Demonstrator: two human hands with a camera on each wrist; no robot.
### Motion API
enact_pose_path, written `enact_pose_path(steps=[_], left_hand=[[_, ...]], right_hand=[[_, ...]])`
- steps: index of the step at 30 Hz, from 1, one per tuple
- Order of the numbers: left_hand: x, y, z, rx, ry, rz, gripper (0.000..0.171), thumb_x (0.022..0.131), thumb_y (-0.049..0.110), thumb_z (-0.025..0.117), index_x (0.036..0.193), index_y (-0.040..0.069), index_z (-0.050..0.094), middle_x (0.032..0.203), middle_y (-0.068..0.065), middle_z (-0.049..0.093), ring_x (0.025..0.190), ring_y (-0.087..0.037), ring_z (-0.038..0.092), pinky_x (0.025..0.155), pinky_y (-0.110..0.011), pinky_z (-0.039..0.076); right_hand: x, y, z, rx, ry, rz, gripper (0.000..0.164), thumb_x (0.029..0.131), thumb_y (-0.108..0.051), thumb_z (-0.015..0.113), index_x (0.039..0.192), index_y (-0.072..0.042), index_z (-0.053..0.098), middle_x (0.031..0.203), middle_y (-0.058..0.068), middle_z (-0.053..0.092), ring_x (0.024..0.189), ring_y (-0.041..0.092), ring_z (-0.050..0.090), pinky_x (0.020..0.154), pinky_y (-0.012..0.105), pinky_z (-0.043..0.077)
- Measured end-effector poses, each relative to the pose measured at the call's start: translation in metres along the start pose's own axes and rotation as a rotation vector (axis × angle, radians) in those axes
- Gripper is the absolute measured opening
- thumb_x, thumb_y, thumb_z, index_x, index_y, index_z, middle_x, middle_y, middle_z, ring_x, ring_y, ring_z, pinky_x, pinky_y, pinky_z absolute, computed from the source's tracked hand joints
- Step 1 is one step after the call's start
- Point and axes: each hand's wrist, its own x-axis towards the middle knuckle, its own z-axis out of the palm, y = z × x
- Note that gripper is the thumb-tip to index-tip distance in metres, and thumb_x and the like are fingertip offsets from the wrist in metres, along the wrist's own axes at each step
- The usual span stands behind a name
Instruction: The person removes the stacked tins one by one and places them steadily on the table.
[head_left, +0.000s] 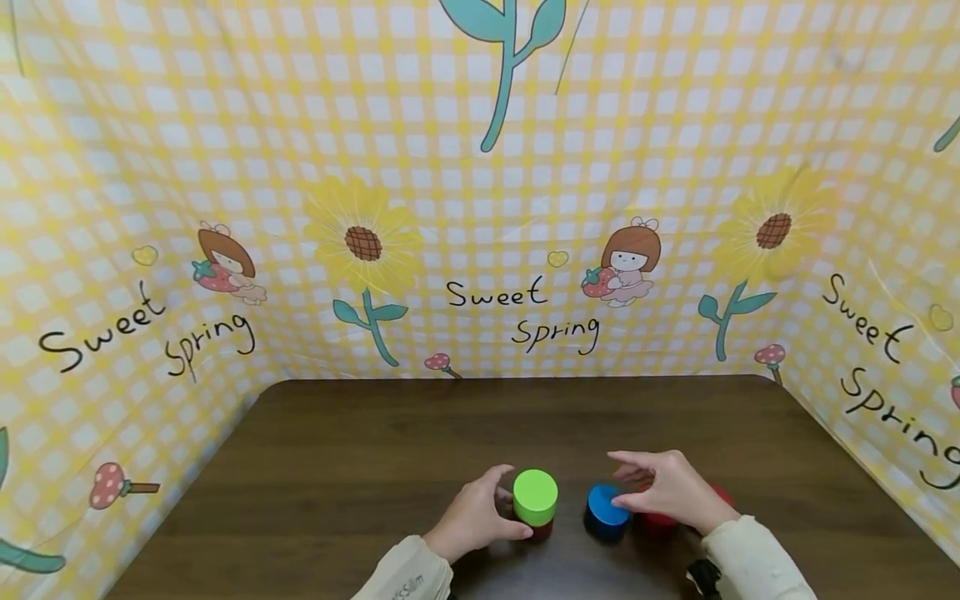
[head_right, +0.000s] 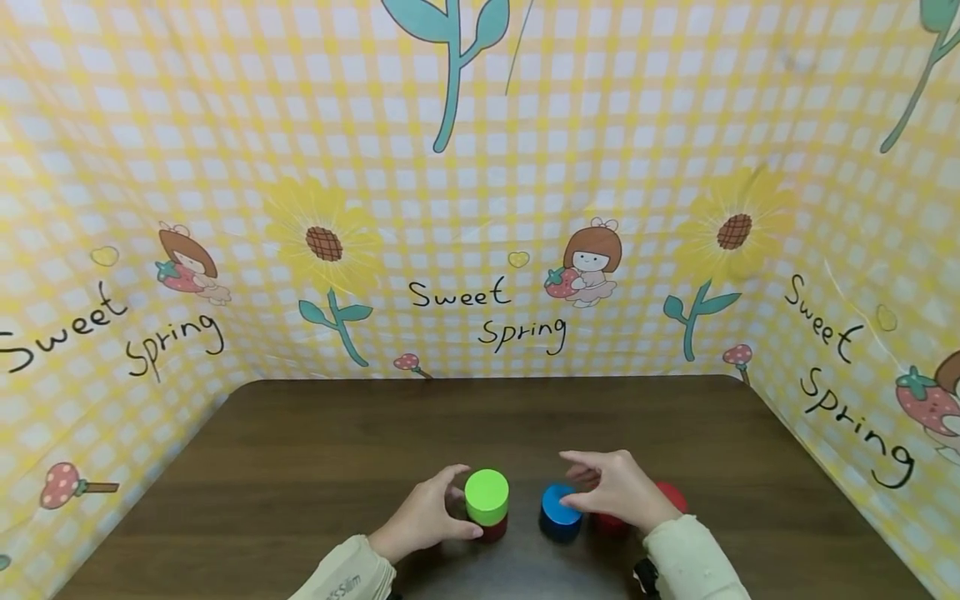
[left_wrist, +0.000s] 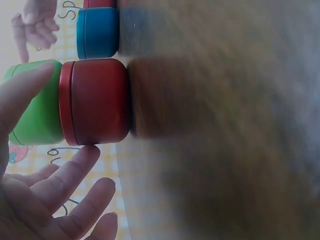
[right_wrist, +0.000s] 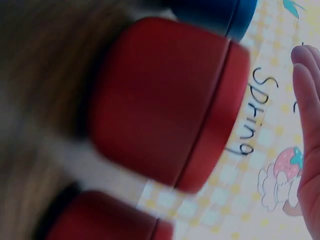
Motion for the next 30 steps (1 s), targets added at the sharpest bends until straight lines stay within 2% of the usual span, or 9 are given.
enact_pose_path(steps=[4,6,8,13,17,20,24,30], left_hand=[[-0.001,0.002,0.002,0.003,0.008,-0.014,0.08,0.067,0.022,0.087,0.131,-0.003,0.048,0.095,-0.007,0.069,0.094,-0.03,0.063,0.085,-0.052,0.046],[-0.001,0.002,0.003,0.017,0.015,-0.013,0.078,0.066,0.022,0.088,0.13,-0.002,0.049,0.095,-0.007,0.069,0.094,-0.03,0.063,0.084,-0.052,0.046],[-0.001,0.003,0.002,0.022,0.015,-0.017,0.077,0.066,0.023,0.088,0.128,-0.001,0.051,0.095,-0.008,0.069,0.094,-0.029,0.064,0.083,-0.052,0.046],[0.0,0.004,0.001,0.034,0.007,-0.027,0.073,0.066,0.023,0.088,0.126,0.0,0.053,0.096,-0.009,0.069,0.092,-0.027,0.065,0.08,-0.05,0.048],[0.0,0.003,0.001,0.041,-0.006,-0.03,0.071,0.067,0.023,0.087,0.125,0.0,0.053,0.096,-0.009,0.069,0.091,-0.026,0.065,0.078,-0.049,0.049],[0.001,0.002,0.001,0.041,-0.019,-0.036,0.07,0.068,0.024,0.087,0.125,0.0,0.054,0.096,-0.007,0.069,0.09,-0.025,0.065,0.077,-0.048,0.049],[0.003,0.002,0.0,0.045,-0.029,-0.038,0.066,0.068,0.024,0.087,0.123,0.002,0.056,0.097,-0.005,0.068,0.09,-0.023,0.065,0.075,-0.045,0.05],[0.003,0.002,0.001,0.066,-0.016,-0.021,0.061,0.066,0.025,0.088,0.116,0.005,0.06,0.097,-0.002,0.067,0.088,-0.02,0.063,0.072,-0.04,0.049]], right_hand=[[0.011,-0.005,0.003,0.0,-0.064,0.015,0.055,0.08,-0.021,0.078,0.122,0.01,0.059,0.099,0.019,0.07,0.086,0.027,0.069,0.071,0.028,0.055],[0.017,-0.008,0.005,-0.035,-0.076,-0.013,0.054,0.08,-0.021,0.079,0.122,0.008,0.06,0.1,0.018,0.07,0.087,0.028,0.069,0.071,0.029,0.055],[0.022,-0.01,0.01,-0.094,-0.068,-0.1,0.052,0.078,-0.019,0.08,0.12,0.006,0.062,0.1,0.017,0.071,0.087,0.026,0.069,0.069,0.03,0.055],[0.031,-0.009,0.027,-0.282,0.042,-0.452,0.05,0.074,-0.021,0.084,0.113,0.004,0.067,0.094,0.012,0.072,0.079,0.017,0.07,0.065,0.023,0.054],[0.038,-0.008,0.038,-0.368,0.114,-0.609,0.052,0.074,-0.031,0.083,0.111,0.002,0.068,0.093,0.01,0.073,0.072,0.011,0.069,0.065,0.016,0.051],[0.045,-0.01,0.045,-0.425,0.143,-0.655,0.053,0.074,-0.036,0.082,0.109,0.001,0.069,0.092,0.01,0.073,0.071,0.01,0.069,0.064,0.018,0.052],[0.052,-0.015,0.053,-0.478,0.148,-0.669,0.052,0.069,-0.035,0.084,0.106,0.0,0.07,0.09,0.007,0.073,0.076,0.009,0.069,0.065,0.019,0.053],[0.057,-0.018,0.062,-0.449,0.113,-0.635,0.052,0.068,-0.031,0.086,0.106,0.0,0.07,0.09,0.005,0.073,0.076,0.007,0.068,0.066,0.018,0.052]])
